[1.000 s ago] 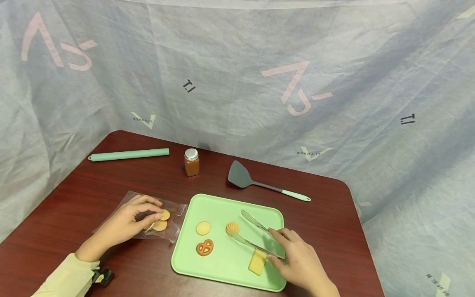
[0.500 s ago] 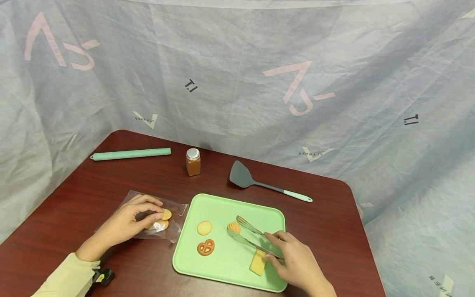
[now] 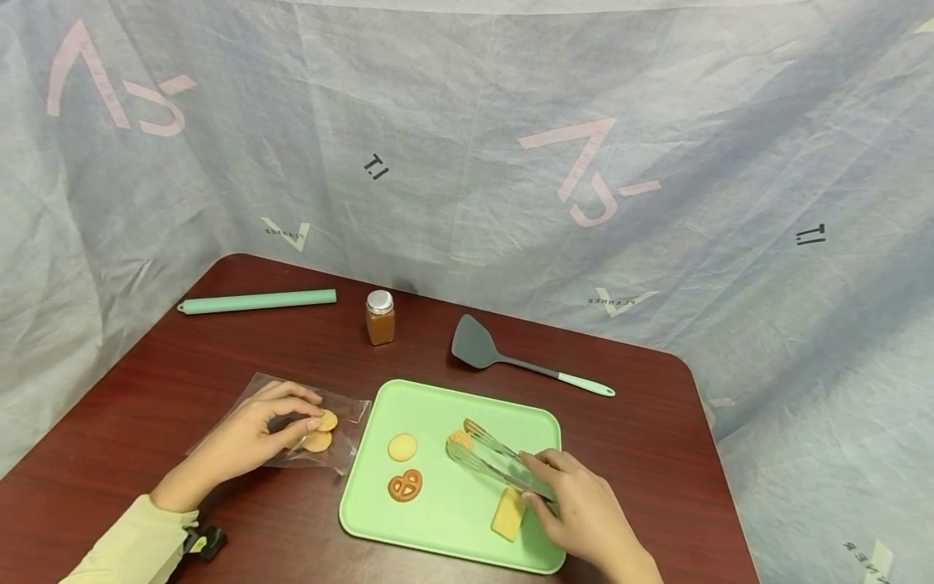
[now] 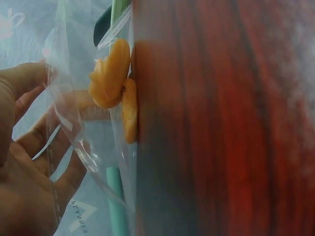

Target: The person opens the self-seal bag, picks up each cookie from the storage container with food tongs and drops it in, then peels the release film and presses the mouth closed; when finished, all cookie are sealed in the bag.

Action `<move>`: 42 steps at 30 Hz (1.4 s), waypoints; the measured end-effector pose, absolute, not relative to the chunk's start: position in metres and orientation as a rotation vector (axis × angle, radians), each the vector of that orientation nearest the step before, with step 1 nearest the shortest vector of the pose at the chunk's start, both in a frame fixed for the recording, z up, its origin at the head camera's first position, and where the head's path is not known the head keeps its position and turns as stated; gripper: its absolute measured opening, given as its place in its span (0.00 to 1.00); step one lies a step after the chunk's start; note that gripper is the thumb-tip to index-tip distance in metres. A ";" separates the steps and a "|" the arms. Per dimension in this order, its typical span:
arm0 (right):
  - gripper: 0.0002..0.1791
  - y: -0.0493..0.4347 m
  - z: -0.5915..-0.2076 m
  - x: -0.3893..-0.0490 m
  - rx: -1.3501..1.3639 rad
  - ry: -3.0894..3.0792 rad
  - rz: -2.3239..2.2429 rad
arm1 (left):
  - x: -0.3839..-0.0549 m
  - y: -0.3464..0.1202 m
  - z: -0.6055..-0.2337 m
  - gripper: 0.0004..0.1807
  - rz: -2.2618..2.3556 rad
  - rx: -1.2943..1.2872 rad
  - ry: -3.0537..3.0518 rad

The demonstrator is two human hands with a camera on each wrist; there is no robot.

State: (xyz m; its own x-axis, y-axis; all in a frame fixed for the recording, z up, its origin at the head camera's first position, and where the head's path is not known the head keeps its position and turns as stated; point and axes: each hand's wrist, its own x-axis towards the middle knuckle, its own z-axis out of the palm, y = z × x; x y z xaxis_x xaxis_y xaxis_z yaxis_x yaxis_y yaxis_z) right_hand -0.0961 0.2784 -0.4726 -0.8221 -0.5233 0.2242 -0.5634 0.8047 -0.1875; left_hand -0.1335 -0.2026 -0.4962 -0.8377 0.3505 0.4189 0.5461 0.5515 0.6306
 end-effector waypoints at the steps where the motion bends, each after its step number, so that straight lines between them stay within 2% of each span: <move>1: 0.28 0.277 -0.472 -0.097 0.864 -2.827 0.377 | -0.133 -0.203 -0.496 0.05 -1.160 -0.749 -2.546; 42: 0.28 0.261 -0.471 -0.104 0.927 -2.767 0.414 | -0.131 -0.205 -0.494 0.06 -1.160 -0.762 -2.521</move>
